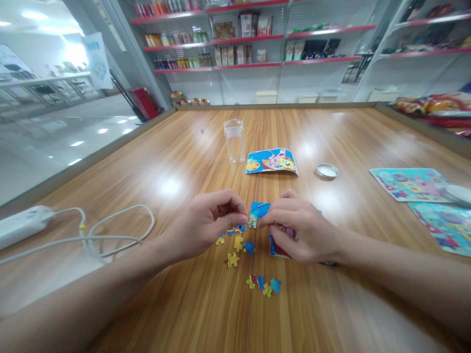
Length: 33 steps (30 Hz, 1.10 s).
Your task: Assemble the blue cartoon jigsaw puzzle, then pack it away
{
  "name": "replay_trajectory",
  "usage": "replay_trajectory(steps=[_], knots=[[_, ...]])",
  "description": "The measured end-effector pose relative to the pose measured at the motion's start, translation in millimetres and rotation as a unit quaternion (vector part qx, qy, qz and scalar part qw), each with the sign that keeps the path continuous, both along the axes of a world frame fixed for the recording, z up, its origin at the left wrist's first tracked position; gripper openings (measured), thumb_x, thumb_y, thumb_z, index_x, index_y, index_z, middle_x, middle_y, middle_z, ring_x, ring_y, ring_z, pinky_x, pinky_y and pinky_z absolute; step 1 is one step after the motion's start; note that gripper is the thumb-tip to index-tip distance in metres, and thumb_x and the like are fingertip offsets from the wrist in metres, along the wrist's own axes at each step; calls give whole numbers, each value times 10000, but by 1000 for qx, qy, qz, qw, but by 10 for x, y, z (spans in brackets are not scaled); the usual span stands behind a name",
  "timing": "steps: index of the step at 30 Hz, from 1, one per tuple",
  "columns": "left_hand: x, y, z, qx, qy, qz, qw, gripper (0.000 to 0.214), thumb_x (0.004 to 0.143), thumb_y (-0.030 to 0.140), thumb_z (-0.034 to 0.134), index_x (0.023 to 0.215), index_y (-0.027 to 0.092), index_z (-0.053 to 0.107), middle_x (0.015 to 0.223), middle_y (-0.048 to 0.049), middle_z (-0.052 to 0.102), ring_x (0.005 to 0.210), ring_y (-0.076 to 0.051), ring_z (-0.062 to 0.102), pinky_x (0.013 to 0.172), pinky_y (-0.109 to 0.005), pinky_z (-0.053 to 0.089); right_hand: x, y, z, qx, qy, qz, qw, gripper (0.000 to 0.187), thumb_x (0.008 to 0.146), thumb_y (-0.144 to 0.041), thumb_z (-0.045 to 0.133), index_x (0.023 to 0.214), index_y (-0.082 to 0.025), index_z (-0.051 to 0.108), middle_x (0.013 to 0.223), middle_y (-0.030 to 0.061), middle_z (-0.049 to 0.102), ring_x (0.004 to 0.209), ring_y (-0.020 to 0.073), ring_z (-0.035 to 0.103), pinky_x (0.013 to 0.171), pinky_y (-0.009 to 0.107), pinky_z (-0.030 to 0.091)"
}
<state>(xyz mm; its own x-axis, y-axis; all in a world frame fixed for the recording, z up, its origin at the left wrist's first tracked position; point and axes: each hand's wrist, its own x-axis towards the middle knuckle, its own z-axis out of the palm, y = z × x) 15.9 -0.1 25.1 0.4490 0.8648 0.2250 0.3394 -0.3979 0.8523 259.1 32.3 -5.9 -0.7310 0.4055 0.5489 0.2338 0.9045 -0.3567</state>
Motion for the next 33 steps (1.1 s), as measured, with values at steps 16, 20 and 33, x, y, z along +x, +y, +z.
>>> replay_trajectory(steps=[16,20,33], knots=[[107,-42,-248,142,89,-11,986,229,938,196,609,1162,204,657,1127,-74,701,1077,-200,651,959,-381,545,-9,105,73,-305,126,-117,937,205,912,-323,651,828,-156,735,742,8,712,665,112,604,599,246,444],[121,-34,-262,190,108,-53,974,311,940,187,598,1247,220,636,1288,-102,628,1232,-237,571,1049,-436,500,1,167,36,-352,166,-95,916,213,897,-353,677,874,-149,735,777,21,724,671,111,613,600,245,478],[115,-61,-281,169,118,-43,978,460,957,158,536,1409,236,500,1383,-103,552,1287,-238,516,1093,-447,471,14,101,-10,-213,102,-89,968,133,847,-174,663,967,-157,715,851,23,739,741,121,656,688,260,521]])
